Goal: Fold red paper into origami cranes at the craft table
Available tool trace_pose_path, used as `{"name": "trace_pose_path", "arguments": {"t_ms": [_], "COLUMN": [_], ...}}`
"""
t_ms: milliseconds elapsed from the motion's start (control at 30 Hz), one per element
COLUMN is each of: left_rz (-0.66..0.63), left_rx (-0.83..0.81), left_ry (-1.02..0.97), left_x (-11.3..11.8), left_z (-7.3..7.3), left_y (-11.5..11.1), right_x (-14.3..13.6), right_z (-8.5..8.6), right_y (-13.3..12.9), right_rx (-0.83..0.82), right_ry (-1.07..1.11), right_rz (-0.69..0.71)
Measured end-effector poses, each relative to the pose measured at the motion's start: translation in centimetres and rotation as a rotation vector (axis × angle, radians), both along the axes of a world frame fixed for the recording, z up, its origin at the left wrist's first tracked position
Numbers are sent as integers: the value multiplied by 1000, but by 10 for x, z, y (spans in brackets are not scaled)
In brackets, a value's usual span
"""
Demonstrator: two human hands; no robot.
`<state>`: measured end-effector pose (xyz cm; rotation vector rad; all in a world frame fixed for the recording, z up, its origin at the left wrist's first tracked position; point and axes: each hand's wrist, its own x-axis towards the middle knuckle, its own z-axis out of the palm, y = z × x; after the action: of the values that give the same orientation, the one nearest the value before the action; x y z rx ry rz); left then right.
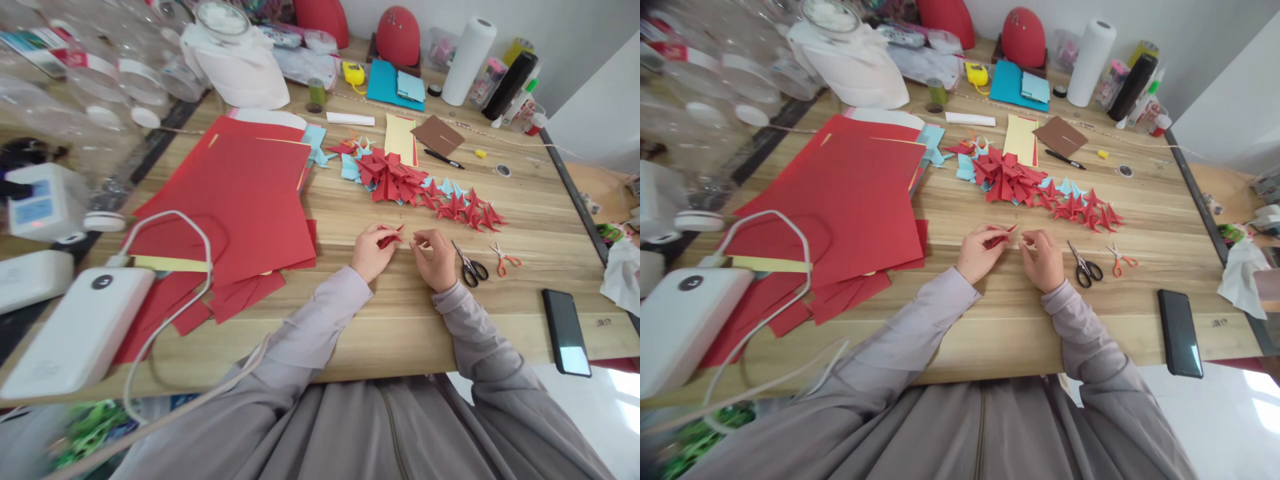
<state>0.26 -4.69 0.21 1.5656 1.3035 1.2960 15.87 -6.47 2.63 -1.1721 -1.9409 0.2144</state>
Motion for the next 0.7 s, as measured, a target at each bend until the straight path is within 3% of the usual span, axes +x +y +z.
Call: {"name": "trace_pose_path", "arguments": {"t_ms": [100,400,600,700], "left_rz": [-10,-60,-191,-195], "left_rx": [21,95,46,11], "left_ry": [15,76,-71,-140], "left_x": [0,2,1,0], "left_z": [-1,2,5,5], "left_y": [0,-4,-6,-5], "right_x": [-3,-5,1,2], "right_z": [2,-1,-1,0], "right_y": [-1,-3,-1,0], "right_rx": [-4,10,-1,20], "right_ry": [8,-60,-140,-169], "right_rz": [75,78,35,23]}}
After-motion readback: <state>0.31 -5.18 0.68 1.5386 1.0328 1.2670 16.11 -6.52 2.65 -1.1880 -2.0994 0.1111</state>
